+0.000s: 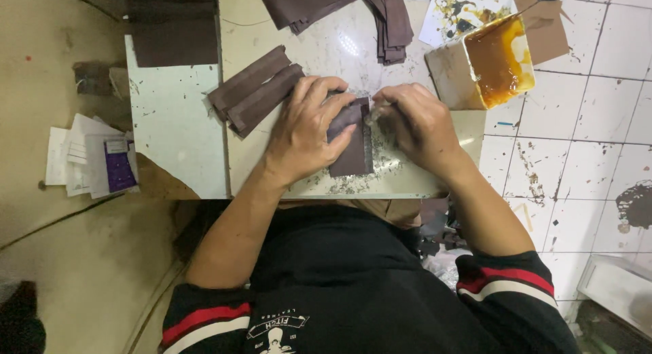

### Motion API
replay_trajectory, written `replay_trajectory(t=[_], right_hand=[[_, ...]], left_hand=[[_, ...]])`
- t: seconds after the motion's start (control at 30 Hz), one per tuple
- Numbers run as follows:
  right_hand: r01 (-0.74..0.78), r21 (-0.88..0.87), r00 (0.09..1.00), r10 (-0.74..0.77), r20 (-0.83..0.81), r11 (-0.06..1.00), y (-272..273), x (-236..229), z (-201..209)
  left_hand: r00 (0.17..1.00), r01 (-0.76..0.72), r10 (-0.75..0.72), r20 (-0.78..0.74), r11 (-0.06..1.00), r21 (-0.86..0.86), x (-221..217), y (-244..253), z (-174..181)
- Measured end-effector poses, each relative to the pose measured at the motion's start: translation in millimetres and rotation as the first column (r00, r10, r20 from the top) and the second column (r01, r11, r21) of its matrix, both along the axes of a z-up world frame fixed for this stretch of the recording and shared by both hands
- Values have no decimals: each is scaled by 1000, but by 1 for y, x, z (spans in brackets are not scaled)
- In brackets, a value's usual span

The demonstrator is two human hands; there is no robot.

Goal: Applying glue to the edges of leather pieces and folding them

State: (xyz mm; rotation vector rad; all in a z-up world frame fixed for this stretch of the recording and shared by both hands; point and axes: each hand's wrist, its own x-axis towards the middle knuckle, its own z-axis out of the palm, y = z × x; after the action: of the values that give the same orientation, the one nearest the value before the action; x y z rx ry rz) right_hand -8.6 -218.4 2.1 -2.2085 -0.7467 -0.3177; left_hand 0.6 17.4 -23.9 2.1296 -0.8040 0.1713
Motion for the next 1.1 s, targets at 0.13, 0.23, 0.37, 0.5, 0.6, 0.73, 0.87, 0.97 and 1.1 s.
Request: replay_trajectory(t=[0.13,0.23,0.37,0.5,0.6,0.73,0.87,0.97,1.1], right_hand=[[-23,8,997,24,-80,1000,0,-10,17],[5,66,996,1,-91,998,1,-3,19],[14,59,1000,-13,-12,998,7,11,-2],[18,20,1000,-18,9,1000,7,5,-7],[-7,-28,1000,7,4,1000,5,-11,-1],[-19,-47,999,18,-33,999,4,-37,2],[-145,-123,989,139,-56,982,1,-53,16],[-176,-156,984,172,-39,972,-5,-63,8],[-178,-184,984,180,-4,967,-6,-68,12]], left_hand=[[1000,-1,1,10,1000,-3,0,0,-2],[1000,2,-2,12,1000,5,0,-1,-4],[1000,-4,5,13,1000,-16,-1,-2,-12],[1000,-1,1,11,1000,-16,0,-1,-5],[1000,2,-2,13,1000,-20,0,-1,0],[1000,2,-1,18,1000,-30,0,-2,-8],[999,-31,28,35,996,86,-2,-3,13],[999,-22,20,39,997,71,-3,-2,17],[998,-38,32,57,994,102,-3,-3,11]])
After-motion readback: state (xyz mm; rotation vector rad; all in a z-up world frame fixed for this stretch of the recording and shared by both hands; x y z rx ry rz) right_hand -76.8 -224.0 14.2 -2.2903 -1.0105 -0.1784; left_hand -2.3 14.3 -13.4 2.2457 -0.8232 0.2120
